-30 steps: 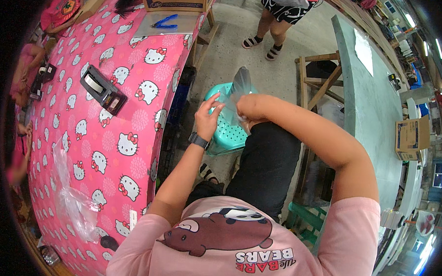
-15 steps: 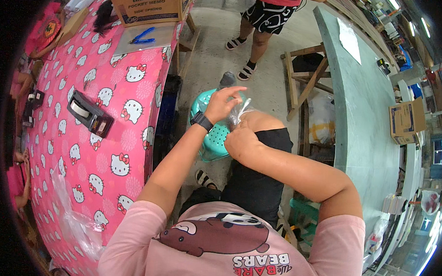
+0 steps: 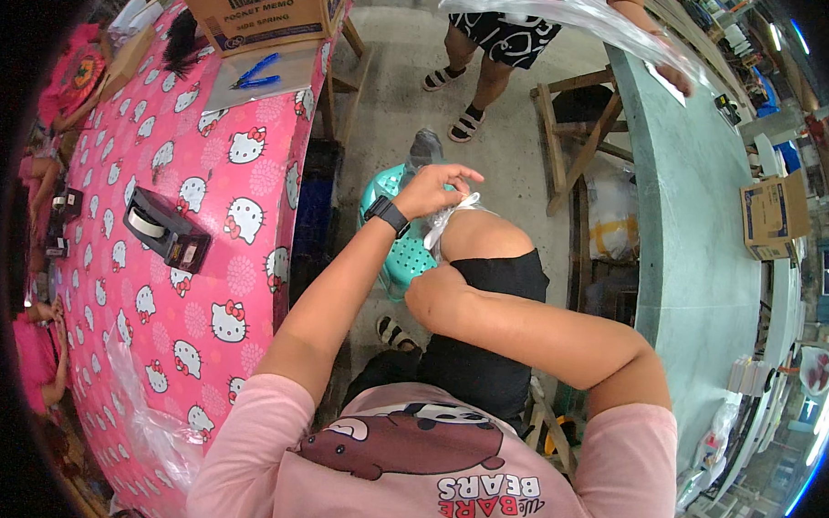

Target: The person opens a cardboard box containing colorful notebooks using a blue box cutter. They remove a stack of notebooks, place them on a table, and then wrap the stack in a clear plastic bag. The person seals the bag using a white twist tie and secures it with tape from a dispenser.

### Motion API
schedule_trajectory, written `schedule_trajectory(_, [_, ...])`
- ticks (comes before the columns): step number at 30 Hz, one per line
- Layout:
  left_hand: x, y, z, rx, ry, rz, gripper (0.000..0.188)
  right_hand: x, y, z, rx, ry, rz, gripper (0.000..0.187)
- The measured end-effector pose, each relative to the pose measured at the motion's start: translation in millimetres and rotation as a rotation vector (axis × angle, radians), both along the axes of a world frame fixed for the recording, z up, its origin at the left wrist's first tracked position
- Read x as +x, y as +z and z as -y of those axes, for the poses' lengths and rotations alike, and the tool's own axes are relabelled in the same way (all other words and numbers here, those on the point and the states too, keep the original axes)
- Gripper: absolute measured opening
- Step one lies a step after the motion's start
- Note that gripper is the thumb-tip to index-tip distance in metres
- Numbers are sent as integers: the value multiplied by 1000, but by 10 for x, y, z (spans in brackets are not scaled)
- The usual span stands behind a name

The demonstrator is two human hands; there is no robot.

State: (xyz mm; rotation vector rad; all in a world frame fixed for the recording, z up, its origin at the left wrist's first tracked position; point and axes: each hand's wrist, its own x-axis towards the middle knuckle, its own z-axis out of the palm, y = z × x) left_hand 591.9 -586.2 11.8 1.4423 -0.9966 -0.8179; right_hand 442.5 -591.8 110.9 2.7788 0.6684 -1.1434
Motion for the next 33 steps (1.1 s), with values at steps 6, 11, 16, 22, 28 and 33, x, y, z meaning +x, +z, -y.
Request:
schedule_trajectory(6, [12, -610, 212, 6, -130, -288, 58, 23, 39, -138, 151, 1, -120, 17])
schedule_trajectory(11, [-12, -494, 580, 223, -242, 28, 54, 68, 24, -263, 237, 40, -171, 19])
schedule_trajectory(16, [157, -433, 350, -182, 583, 57, 27, 233, 355, 104, 1169, -120, 123, 33])
schedule_trajectory(22, [-692, -421, -651, -268, 613, -185, 48, 123, 116, 1234, 1629, -1379, 421, 40])
schedule_trajectory(28, [-1094, -88, -776, -152, 502, -253, 61, 31, -1076, 1044, 1868, -1478, -198, 43])
schedule_trajectory(33, [-1148, 183, -822, -295, 451, -378, 61, 119, -56, 793, 1570, -1141, -166, 43])
